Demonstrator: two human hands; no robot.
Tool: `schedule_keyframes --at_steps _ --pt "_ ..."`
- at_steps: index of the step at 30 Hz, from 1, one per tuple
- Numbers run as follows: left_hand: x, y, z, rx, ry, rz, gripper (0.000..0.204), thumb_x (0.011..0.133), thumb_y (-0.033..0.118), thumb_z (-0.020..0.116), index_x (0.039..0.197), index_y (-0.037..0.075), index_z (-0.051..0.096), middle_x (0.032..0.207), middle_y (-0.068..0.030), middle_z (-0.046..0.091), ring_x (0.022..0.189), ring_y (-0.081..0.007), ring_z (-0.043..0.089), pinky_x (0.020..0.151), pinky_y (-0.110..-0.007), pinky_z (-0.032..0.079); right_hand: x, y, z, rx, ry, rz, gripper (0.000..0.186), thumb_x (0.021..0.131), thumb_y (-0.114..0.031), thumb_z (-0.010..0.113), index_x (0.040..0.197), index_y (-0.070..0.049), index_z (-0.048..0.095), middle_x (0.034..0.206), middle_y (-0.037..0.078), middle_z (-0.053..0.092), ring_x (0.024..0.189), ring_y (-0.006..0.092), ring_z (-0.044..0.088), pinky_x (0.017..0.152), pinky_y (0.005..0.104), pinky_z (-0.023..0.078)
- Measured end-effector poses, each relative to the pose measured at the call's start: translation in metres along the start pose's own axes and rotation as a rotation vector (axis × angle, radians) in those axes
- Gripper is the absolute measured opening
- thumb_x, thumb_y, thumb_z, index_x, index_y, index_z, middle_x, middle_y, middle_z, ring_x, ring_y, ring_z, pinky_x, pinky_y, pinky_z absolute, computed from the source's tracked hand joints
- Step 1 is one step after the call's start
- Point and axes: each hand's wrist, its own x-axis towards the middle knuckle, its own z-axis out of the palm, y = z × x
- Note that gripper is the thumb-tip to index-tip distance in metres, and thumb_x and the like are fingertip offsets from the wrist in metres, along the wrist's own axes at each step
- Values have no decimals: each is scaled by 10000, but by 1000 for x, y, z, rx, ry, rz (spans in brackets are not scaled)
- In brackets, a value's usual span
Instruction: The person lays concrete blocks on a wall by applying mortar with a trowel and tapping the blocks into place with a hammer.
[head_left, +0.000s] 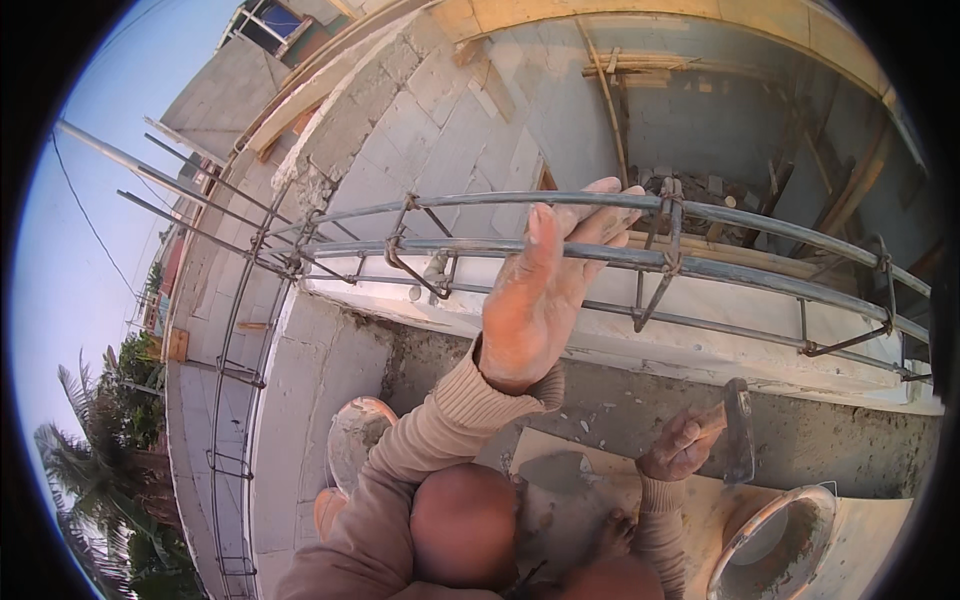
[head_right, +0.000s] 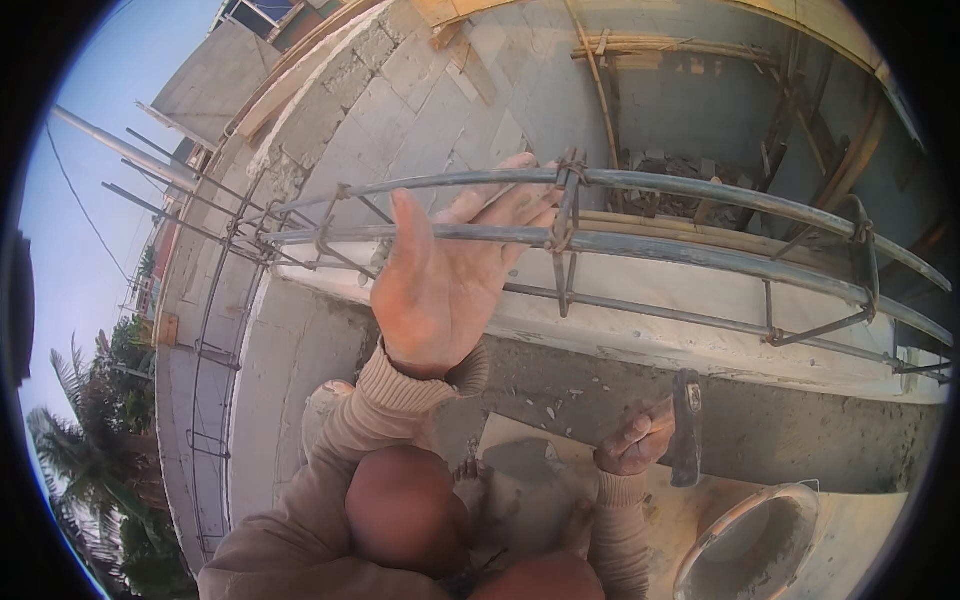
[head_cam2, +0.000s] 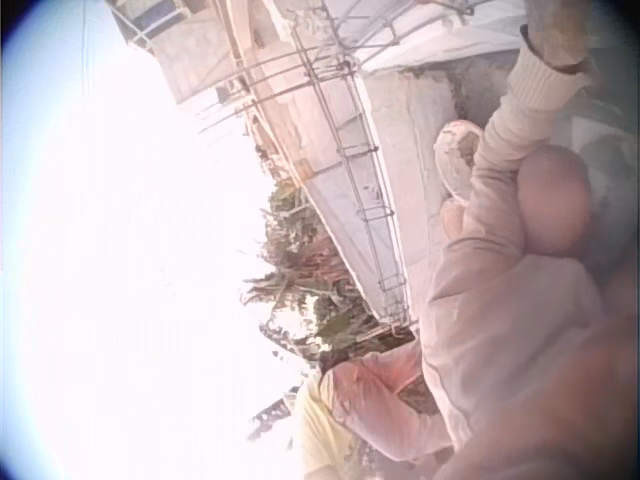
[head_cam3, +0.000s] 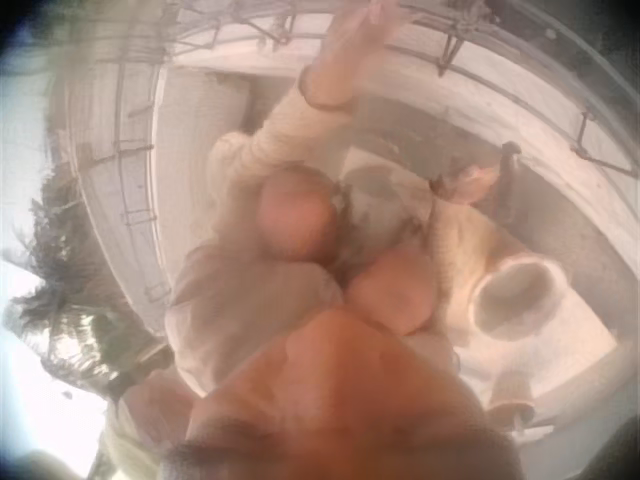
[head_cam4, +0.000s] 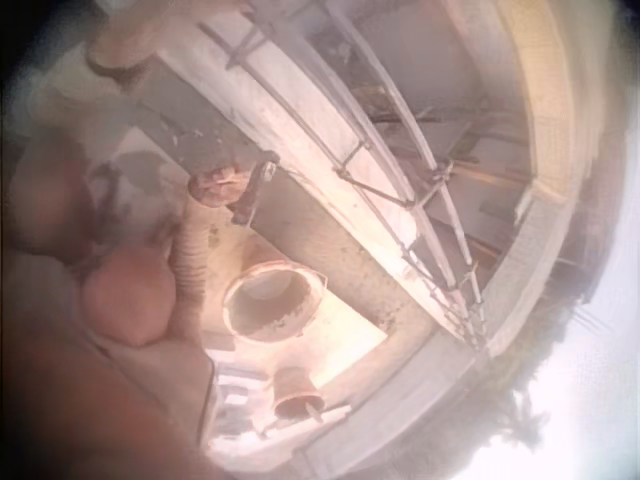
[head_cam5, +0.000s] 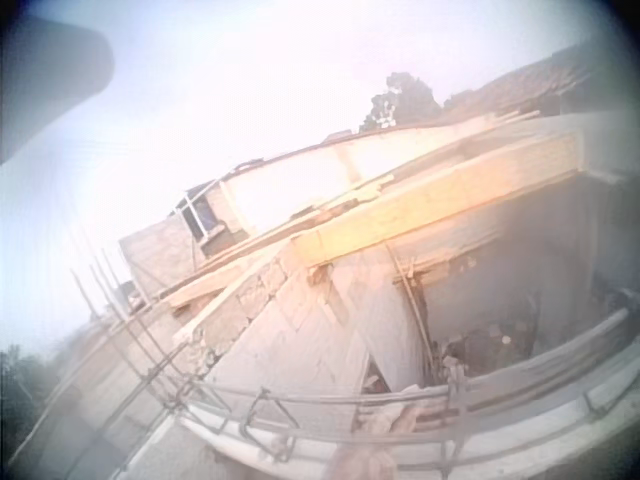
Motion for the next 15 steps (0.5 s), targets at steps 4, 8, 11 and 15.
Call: schedule_keyframes --at_steps 4,8,11,15 --pt "-38 23 -24 1532 -339 92 1136 786 735 670 1526 -46 304 1565 -257 341 1490 -428 239 1213 -537 223 -15 9 -4 66 58 22 545 1052 -441 490 1314 37 473 1004 69 502 807 109 441 720 199 378" --pt "-46 20 -68 1794 -210 122 1190 569 708 806 1458 4 446 1509 -219 435 1429 -416 358 1175 -520 300 -34 16 3 217 -5 22 608 1043 -447 506 1387 49 431 1022 77 505 792 102 448 669 200 381" --pt "-37 15 -77 1713 -173 120 1132 504 663 845 1375 12 534 1391 -199 547 1316 -382 501 1118 -493 378 -40 -14 7 77 -82 30 631 1042 -453 505 1399 60 413 972 66 501 750 102 449 633 205 377" --pt "-27 16 -76 1684 -245 85 1005 519 611 868 1277 8 599 1185 -162 660 1139 -341 629 1030 -456 461 -40 -34 15 -55 -164 -1 482 1061 -439 413 1113 34 487 793 45 447 662 128 445 584 259 367"
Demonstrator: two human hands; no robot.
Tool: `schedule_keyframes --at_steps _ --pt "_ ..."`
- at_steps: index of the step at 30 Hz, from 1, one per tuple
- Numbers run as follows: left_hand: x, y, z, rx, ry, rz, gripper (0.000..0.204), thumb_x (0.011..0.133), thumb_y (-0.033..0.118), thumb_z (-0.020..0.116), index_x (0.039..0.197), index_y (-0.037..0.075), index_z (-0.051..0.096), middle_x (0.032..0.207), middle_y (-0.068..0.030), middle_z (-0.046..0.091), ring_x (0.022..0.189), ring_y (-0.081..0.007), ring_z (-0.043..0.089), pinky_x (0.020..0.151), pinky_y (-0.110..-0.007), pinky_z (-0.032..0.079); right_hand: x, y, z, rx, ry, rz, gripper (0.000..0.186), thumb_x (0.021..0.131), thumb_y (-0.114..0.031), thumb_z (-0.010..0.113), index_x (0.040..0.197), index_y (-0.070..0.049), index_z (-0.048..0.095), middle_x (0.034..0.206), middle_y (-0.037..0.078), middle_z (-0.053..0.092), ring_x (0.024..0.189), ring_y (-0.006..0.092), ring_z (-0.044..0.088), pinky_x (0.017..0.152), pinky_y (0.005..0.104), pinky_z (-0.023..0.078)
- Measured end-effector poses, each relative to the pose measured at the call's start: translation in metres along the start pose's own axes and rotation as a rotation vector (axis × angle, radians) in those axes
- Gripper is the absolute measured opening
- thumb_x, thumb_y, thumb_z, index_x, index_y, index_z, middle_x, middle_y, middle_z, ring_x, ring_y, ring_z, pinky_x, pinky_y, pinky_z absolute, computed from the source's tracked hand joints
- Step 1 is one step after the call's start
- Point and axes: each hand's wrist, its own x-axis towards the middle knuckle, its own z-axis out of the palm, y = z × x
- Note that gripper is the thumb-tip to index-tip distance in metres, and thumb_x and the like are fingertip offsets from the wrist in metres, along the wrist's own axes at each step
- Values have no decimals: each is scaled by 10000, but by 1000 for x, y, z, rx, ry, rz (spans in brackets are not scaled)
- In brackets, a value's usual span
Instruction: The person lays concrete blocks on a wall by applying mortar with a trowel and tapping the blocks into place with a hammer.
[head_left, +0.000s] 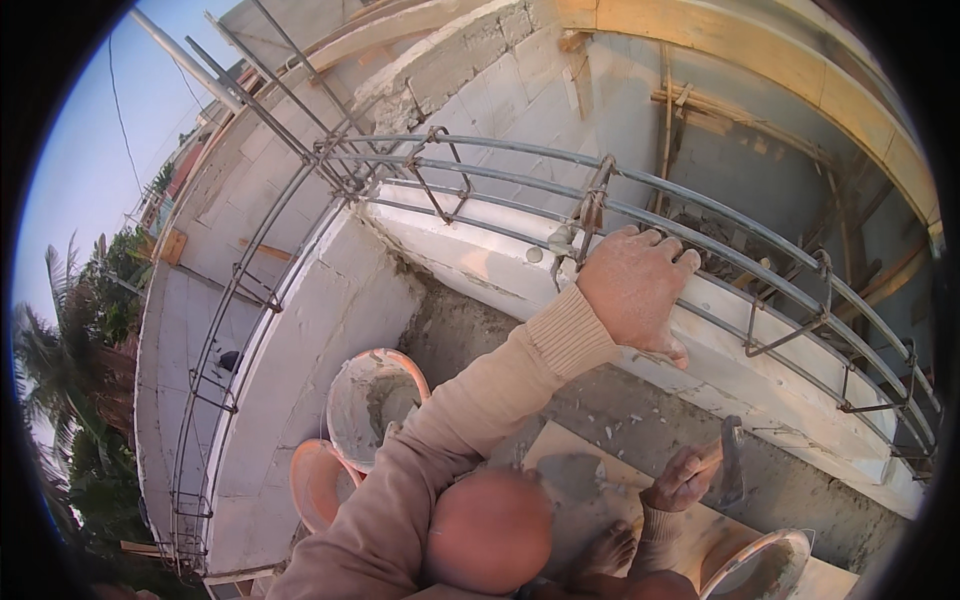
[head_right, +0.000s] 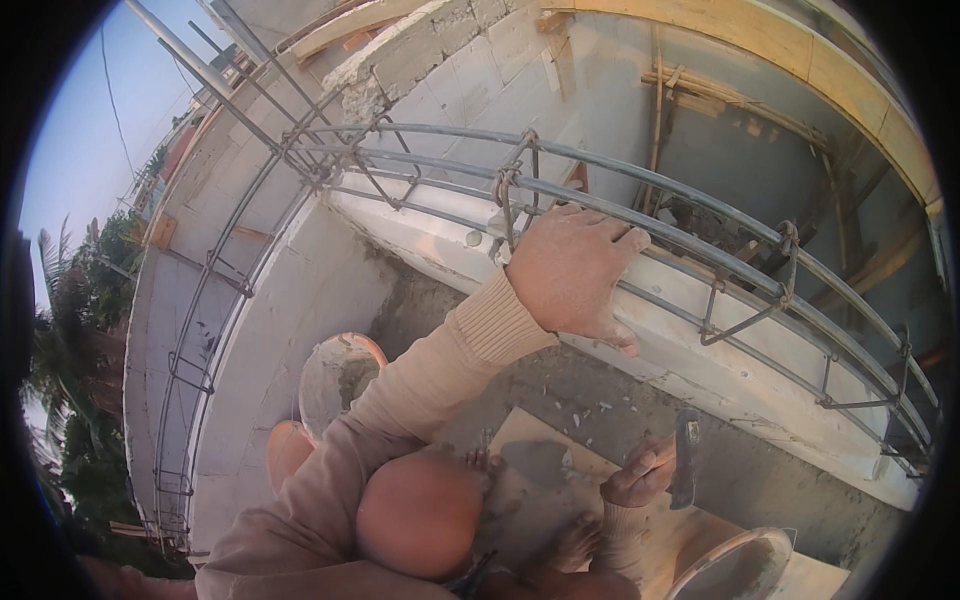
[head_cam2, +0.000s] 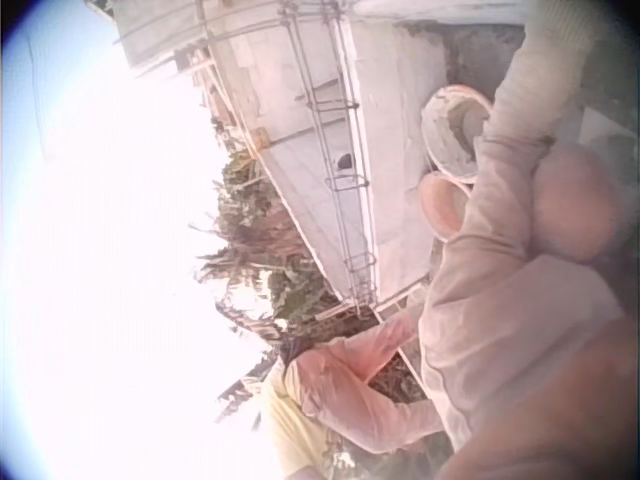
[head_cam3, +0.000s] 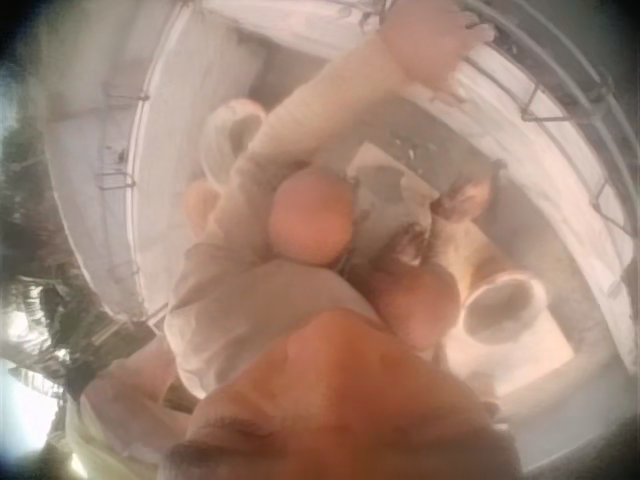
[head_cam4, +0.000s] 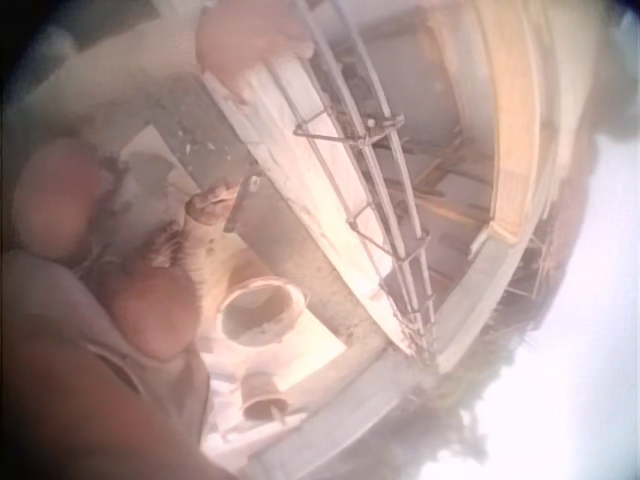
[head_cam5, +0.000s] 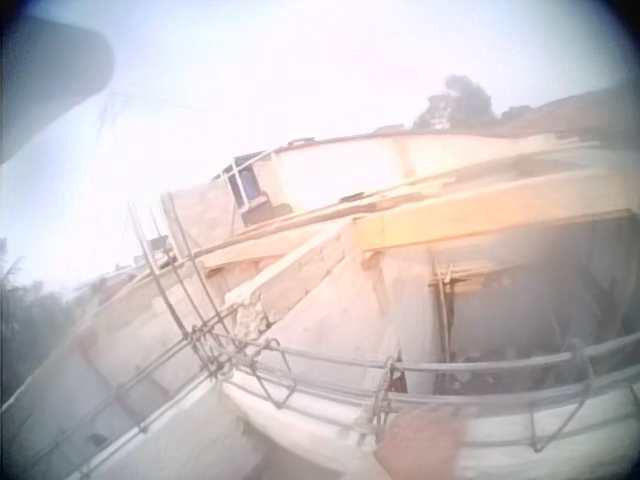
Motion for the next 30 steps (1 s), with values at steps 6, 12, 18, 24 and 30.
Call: schedule_keyframes --at_steps 6,12,18,24,30 --pt "16 -9 -14 -3 -87 89 894 575 587 869 1192 -9 616 1100 -156 684 1082 -340 657 976 -445 499 10 23 -6 -317 -201 -253 502 1065 -443 343 889 -16 540 743 99 476 621 249 505 547 380 401" --pt "20 -13 2 56 -126 82 911 558 603 877 1186 -6 620 1089 -167 696 1025 -347 678 921 -424 527 40 23 13 -460 -155 -424 522 1061 -465 332 890 -17 541 848 176 555 607 325 555 515 423 451" --pt "22 -13 4 -11 -35 128 872 510 573 902 1122 0 661 975 -149 716 917 -346 697 827 -431 545 50 31 17 -499 -118 -384 434 1054 -396 392 960 -6 558 880 190 582 639 336 616 503 414 498" --pt "21 -13 3 -26 8 146 855 502 565 909 1105 6 675 974 -150 723 889 -335 704 804 -420 553 55 31 28 -436 -81 -309 376 983 -364 519 1019 9 548 880 169 599 610 339 658 508 410 525" --pt "21 -12 1 7 8 139 861 493 579 909 1098 6 688 958 -156 731 857 -335 712 782 -406 562 55 29 19 -507 -110 -411 364 977 -309 570 1089 32 511 827 167 597 610 346 655 529 425 536"
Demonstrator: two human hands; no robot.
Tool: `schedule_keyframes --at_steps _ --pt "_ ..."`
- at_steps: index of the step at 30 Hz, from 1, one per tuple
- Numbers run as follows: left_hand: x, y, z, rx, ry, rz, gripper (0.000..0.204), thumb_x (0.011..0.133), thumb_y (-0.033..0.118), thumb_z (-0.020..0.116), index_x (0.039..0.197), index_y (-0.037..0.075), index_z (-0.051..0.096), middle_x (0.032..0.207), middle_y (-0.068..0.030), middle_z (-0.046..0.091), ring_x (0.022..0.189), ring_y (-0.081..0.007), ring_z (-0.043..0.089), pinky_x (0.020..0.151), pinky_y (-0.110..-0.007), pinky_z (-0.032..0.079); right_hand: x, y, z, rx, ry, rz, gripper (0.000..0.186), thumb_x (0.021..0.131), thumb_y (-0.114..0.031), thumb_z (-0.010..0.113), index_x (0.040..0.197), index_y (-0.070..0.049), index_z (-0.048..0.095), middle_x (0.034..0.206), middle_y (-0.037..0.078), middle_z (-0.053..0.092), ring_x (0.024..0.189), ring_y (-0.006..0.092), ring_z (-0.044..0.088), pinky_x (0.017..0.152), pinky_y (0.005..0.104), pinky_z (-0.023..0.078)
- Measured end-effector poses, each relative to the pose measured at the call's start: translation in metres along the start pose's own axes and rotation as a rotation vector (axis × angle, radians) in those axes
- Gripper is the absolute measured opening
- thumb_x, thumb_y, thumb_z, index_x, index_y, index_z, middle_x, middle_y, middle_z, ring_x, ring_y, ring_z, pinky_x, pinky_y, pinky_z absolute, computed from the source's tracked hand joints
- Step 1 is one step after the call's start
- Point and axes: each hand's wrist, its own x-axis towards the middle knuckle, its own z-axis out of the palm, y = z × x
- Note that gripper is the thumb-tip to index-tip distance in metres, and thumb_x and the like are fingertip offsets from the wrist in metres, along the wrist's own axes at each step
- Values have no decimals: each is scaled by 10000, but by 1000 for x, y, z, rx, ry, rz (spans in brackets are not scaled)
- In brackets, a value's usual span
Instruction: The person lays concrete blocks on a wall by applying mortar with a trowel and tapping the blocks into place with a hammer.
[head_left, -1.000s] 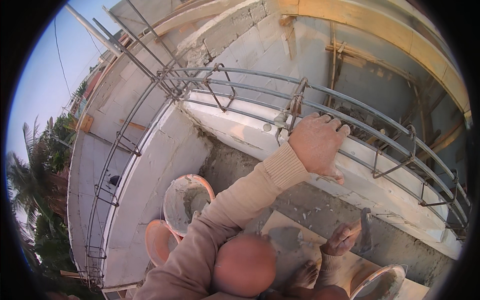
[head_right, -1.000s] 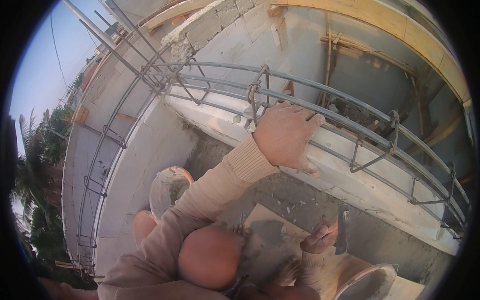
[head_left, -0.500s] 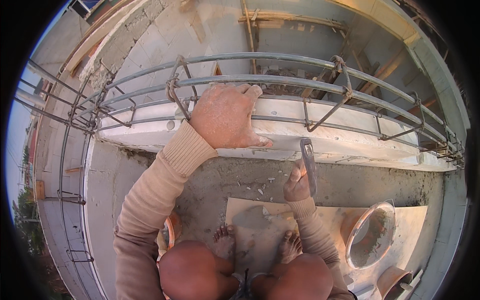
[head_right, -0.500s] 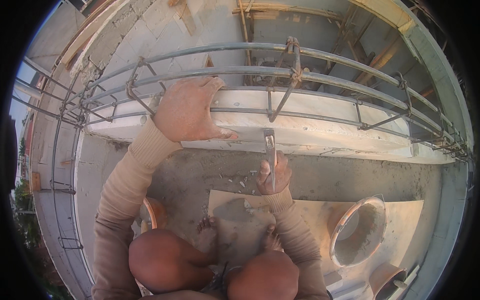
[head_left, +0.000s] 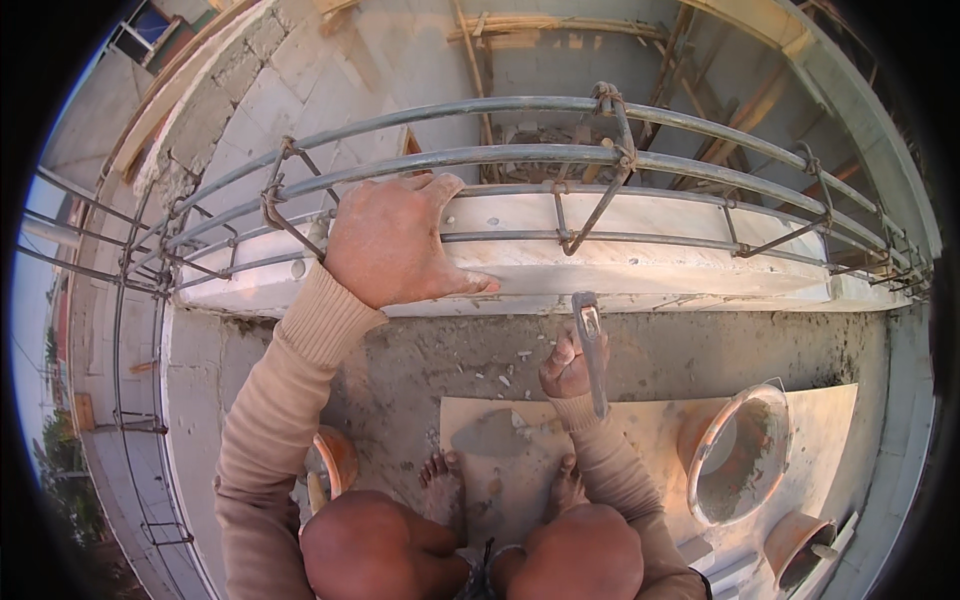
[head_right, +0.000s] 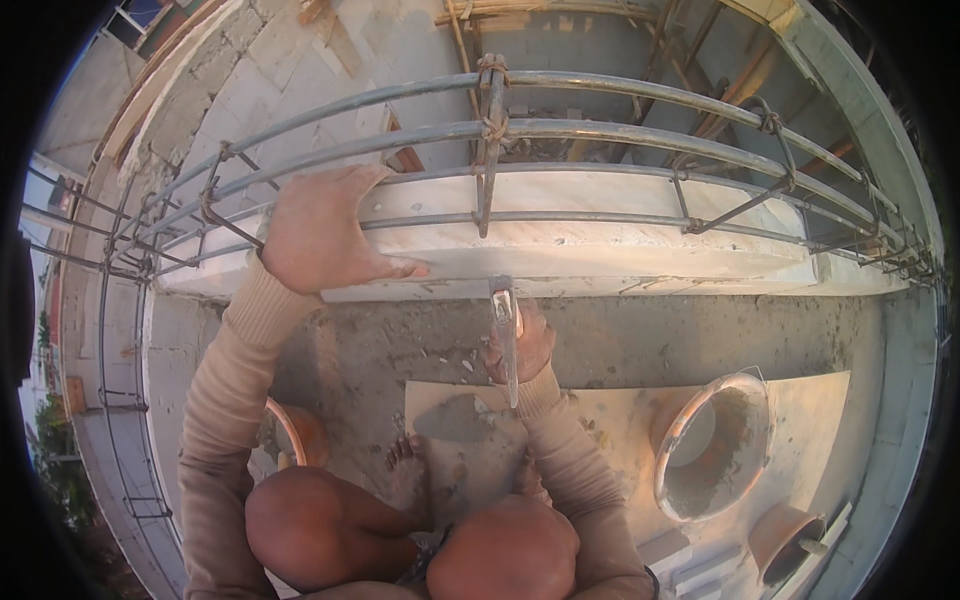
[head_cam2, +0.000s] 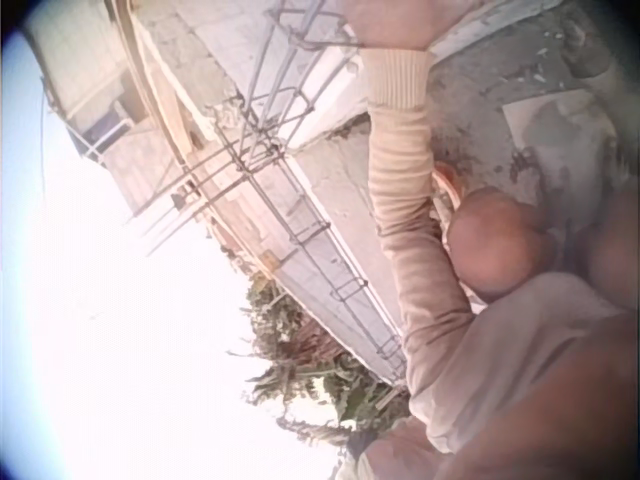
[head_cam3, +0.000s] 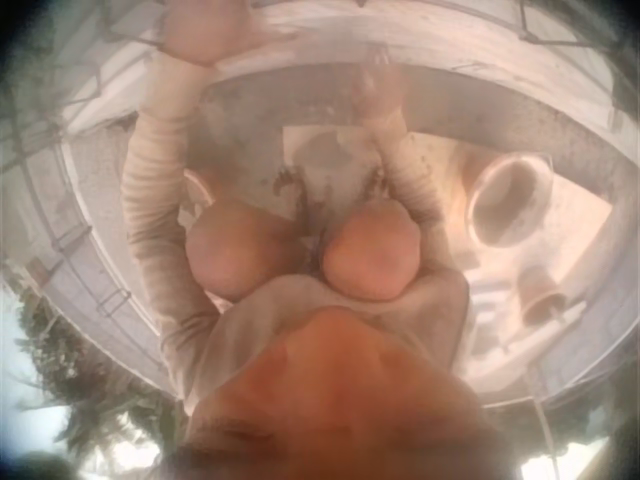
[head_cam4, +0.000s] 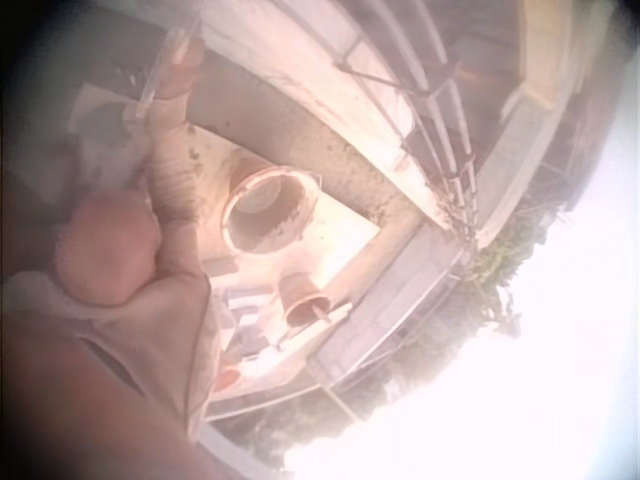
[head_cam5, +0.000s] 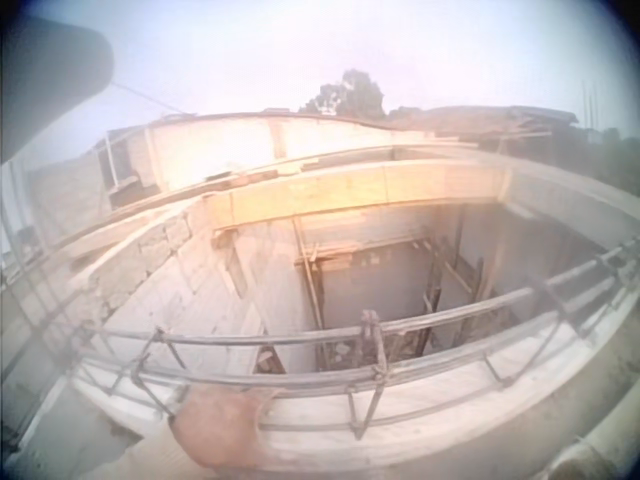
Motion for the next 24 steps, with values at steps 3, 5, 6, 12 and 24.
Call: schedule_keyframes --at_steps 3,5,6,12,24 --pt "0 1 0 -1 0 1 864 487 585 909 1095 10 693 940 -154 732 847 -336 713 773 -403 564 5 0 2 26 23 91 357 998 -312 564 1063 36 517 826 170 598 627 345 649 539 411 530" --pt "-2 1 -1 7 -2 -7 869 482 590 910 1096 14 695 930 -156 731 840 -338 714 768 -400 565 8 -10 3 67 81 151 354 1010 -322 554 1027 31 527 821 163 593 632 327 641 541 388 519" --pt "-2 1 -1 20 -12 -16 872 479 592 911 1099 17 695 930 -157 731 838 -338 714 767 -400 565 14 -20 -6 90 122 129 357 1015 -330 547 1014 27 528 813 155 588 629 311 635 541 375 513" --pt "0 0 5 66 -3 -27 892 478 613 904 1120 29 696 932 -160 730 828 -346 711 763 -406 563 12 8 -10 171 228 78 380 1059 -368 480 967 -4 535 740 75 545 597 179 561 533 335 473" --pt "-4 0 9 94 -5 -48 975 486 678 876 1186 30 677 988 -172 728 915 -361 705 825 -437 559 -7 6 -29 425 337 338 483 1040 -506 463 993 -25 455 703 2 479 549 56 435 477 200 359"
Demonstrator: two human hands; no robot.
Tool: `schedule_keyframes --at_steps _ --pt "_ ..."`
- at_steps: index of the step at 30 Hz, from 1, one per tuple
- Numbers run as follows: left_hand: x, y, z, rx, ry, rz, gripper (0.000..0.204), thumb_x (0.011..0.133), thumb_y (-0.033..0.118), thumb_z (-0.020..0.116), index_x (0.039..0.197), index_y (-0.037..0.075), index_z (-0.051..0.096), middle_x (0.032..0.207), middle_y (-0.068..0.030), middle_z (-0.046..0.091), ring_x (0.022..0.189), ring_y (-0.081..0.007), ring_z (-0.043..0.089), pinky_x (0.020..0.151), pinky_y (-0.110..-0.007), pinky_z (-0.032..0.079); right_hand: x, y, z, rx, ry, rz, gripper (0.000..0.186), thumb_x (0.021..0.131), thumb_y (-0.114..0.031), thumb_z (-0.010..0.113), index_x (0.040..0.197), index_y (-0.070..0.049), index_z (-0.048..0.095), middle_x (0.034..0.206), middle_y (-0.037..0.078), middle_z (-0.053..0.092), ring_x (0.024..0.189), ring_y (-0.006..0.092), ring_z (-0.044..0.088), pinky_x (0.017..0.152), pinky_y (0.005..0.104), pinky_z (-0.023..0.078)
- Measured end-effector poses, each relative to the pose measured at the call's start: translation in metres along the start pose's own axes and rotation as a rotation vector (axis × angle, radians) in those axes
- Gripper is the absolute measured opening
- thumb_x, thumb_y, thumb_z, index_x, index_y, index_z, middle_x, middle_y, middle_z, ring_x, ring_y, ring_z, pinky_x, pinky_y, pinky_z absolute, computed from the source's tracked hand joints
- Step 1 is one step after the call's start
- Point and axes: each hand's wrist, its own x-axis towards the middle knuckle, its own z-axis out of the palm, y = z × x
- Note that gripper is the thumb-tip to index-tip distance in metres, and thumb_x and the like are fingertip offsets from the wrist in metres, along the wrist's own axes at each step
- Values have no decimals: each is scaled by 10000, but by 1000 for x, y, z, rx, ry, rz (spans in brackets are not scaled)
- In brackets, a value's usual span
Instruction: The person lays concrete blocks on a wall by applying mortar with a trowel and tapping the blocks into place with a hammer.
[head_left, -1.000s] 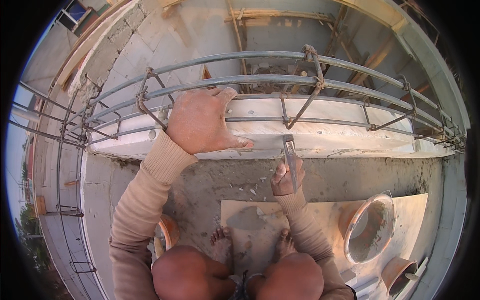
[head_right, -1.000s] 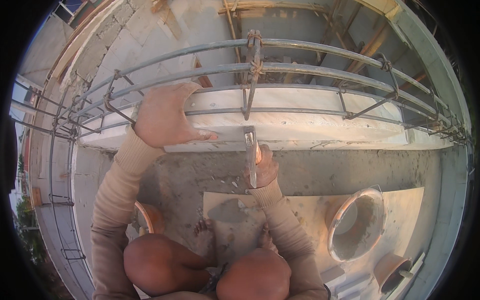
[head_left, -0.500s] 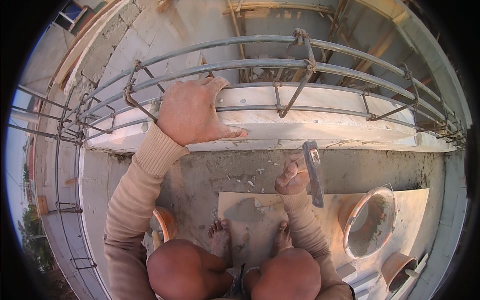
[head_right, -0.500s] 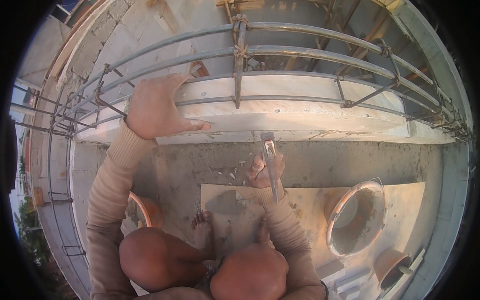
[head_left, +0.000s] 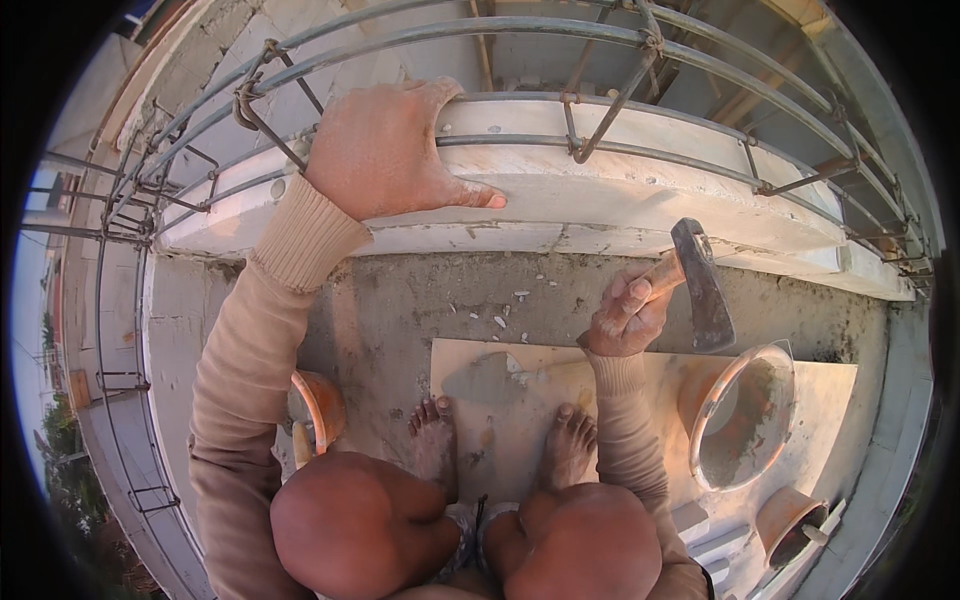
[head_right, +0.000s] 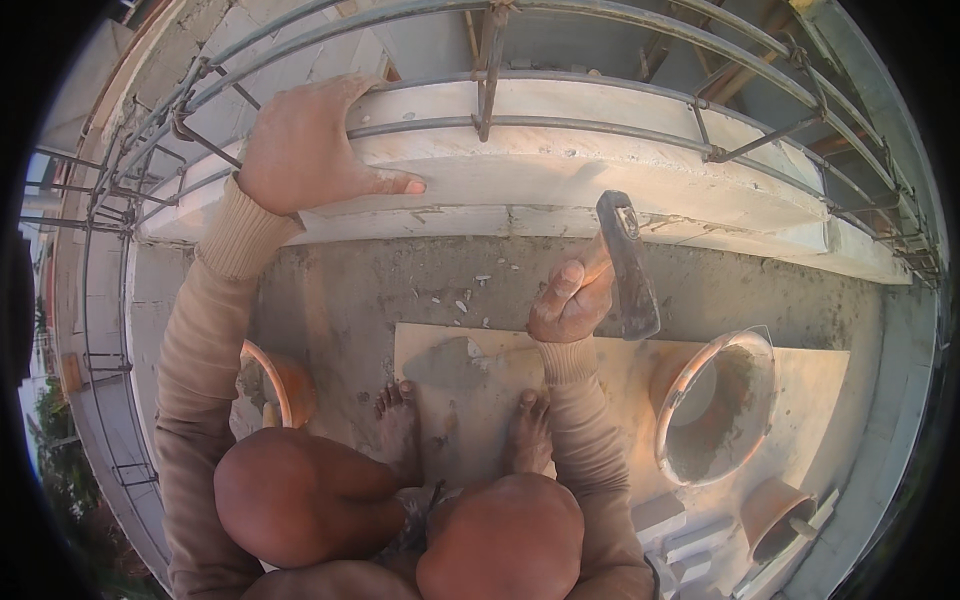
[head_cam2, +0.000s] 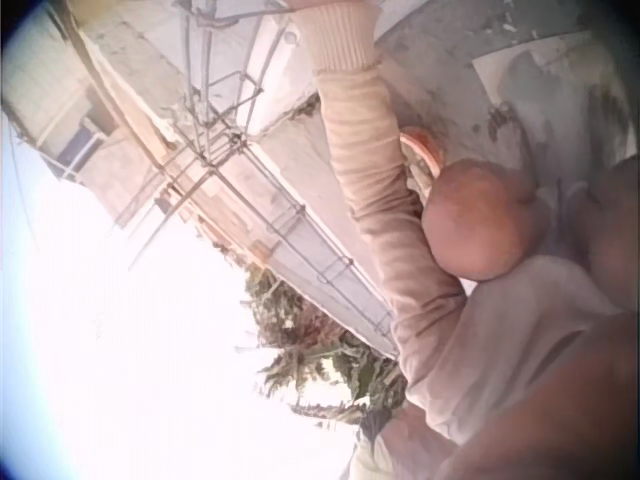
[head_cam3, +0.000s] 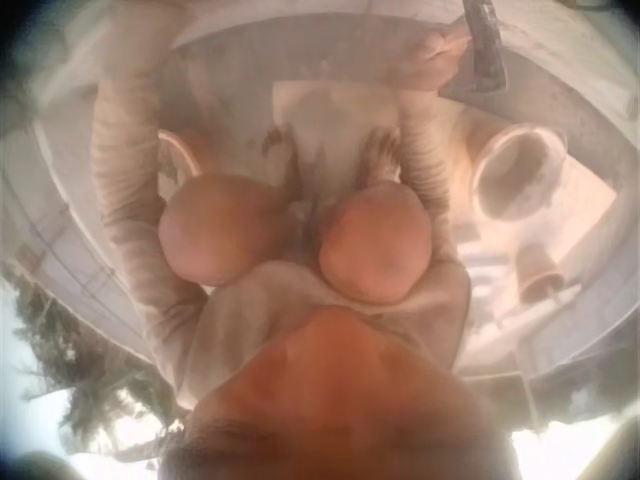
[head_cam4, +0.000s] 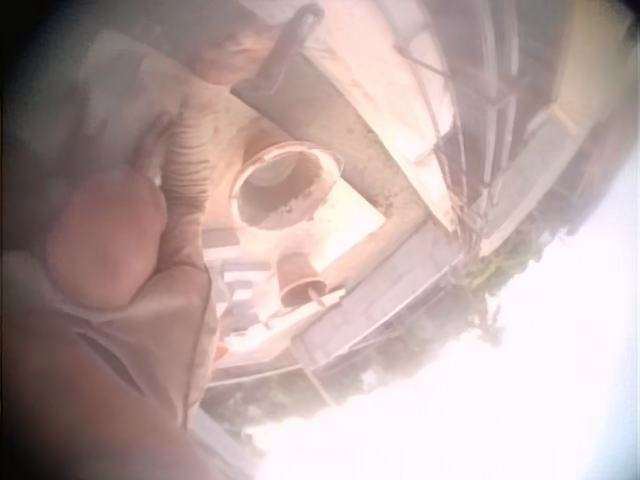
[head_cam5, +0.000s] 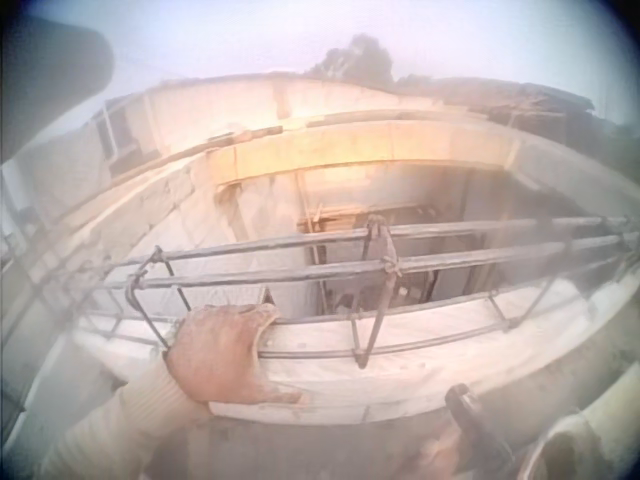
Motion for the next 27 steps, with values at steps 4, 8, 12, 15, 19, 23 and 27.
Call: schedule_keyframes --at_steps 4,8,12,15,19,23,27 --pt "-2 -1 5 -4 16 7 1068 463 765 839 1195 7 668 1013 -192 726 953 -379 705 869 -450 558 -6 -4 -7 0 1 60 482 1045 -503 454 992 -24 464 697 -1 475 547 52 430 478 194 354" --pt "1 4 -1 77 -64 -23 1181 431 851 787 1201 -35 659 1008 -219 722 954 -392 705 872 -462 559 -10 -4 -10 32 7 103 460 1058 -480 443 987 -26 480 682 -17 457 542 44 407 470 194 331" --pt "3 5 -2 72 -73 -32 1222 411 879 766 1192 -55 661 962 -232 720 933 -393 708 867 -466 560 -12 -1 -11 39 -22 164 446 1063 -470 446 974 -36 492 661 -34 436 534 38 382 461 201 305" --pt "5 6 -3 61 -99 -35 1234 396 880 772 1183 -64 666 929 -237 721 911 -395 712 860 -464 564 -14 -5 -10 14 -38 205 449 1061 -478 451 970 -40 495 658 -34 437 535 38 380 462 204 305" --pt "6 7 -8 66 -133 -42 1254 375 884 775 1172 -79 668 916 -245 722 904 -398 716 852 -462 569 -20 -6 -7 -9 -93 217 443 1064 -473 443 966 -44 495 660 -33 447 535 41 384 468 209 316" --pt "5 6 -6 56 -90 -21 1258 378 891 768 1184 -70 666 927 -247 724 909 -398 718 859 -461 568 -32 0 -3 -60 -143 227 445 1067 -466 436 967 -38 507 642 -33 443 536 44 389 473 215 324" --pt "2 5 -1 -16 -78 -11 1136 457 751 850 1262 -18 621 1046 -219 716 997 -384 701 917 -446 545 -36 5 -7 -152 -196 116 434 1073 -436 437 989 -20 527 625 -33 441 543 44 401 482 224 332"
